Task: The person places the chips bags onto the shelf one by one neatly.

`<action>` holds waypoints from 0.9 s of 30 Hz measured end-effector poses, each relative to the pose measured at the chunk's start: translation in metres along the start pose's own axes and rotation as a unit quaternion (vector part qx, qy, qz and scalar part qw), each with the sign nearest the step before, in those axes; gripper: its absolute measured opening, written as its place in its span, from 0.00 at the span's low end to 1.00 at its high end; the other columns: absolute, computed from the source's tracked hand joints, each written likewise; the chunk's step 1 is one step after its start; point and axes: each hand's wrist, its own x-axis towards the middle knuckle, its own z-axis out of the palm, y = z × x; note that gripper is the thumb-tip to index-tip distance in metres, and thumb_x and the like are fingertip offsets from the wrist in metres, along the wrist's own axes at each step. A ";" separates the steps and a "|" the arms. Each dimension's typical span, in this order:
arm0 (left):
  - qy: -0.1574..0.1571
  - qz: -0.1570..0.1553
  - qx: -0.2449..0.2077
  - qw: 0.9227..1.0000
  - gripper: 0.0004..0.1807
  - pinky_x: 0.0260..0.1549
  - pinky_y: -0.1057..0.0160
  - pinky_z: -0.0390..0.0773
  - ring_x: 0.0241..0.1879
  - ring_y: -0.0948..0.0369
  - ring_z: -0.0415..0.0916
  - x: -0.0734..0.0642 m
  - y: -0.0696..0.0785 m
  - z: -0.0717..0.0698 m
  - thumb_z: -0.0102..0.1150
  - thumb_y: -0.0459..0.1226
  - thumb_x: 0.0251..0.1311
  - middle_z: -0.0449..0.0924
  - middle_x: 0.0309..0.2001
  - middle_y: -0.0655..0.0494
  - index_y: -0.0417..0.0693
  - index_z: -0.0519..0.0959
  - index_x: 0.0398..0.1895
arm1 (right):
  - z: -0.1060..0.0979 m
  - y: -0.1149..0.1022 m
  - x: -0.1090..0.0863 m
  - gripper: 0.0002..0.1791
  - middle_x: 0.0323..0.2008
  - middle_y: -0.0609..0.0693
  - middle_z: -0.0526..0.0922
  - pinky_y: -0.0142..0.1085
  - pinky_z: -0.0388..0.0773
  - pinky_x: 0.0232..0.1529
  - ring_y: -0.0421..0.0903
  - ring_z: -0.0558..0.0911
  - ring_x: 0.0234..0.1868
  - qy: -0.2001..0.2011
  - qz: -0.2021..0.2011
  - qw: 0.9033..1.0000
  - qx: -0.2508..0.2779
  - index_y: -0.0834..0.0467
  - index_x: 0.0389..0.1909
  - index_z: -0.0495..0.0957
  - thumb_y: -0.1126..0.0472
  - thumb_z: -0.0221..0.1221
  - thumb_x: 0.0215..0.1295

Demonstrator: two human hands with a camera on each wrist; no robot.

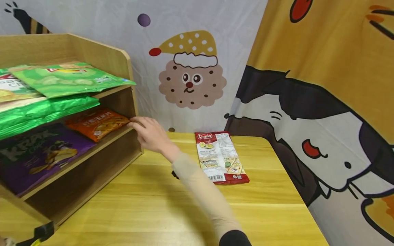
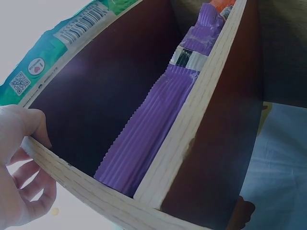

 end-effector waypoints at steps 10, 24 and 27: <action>-0.016 0.001 0.007 1.000 0.30 0.15 0.71 0.43 0.13 0.75 0.38 0.002 0.003 -0.005 0.41 0.31 0.54 0.50 0.16 0.65 0.82 0.64 0.50 | -0.016 0.028 -0.085 0.19 0.53 0.54 0.76 0.46 0.76 0.51 0.53 0.77 0.53 -0.112 0.224 0.967 -0.054 0.55 0.55 0.73 0.59 0.57 0.62; -0.016 0.007 -0.014 1.000 0.33 0.17 0.70 0.43 0.14 0.74 0.38 0.001 0.000 -0.003 0.41 0.30 0.54 0.49 0.16 0.65 0.76 0.64 0.59 | -0.012 0.033 -0.166 0.36 0.63 0.64 0.66 0.61 0.74 0.46 0.67 0.70 0.60 -0.357 0.458 0.804 -0.126 0.54 0.67 0.60 0.38 0.50 0.65; -0.020 0.020 -0.008 1.000 0.36 0.17 0.71 0.44 0.17 0.75 0.39 0.000 0.002 -0.005 0.41 0.31 0.56 0.52 0.24 0.76 0.68 0.58 0.69 | -0.012 0.030 -0.173 0.36 0.60 0.65 0.68 0.59 0.76 0.41 0.66 0.72 0.56 -0.366 0.467 0.793 -0.137 0.55 0.65 0.63 0.36 0.51 0.63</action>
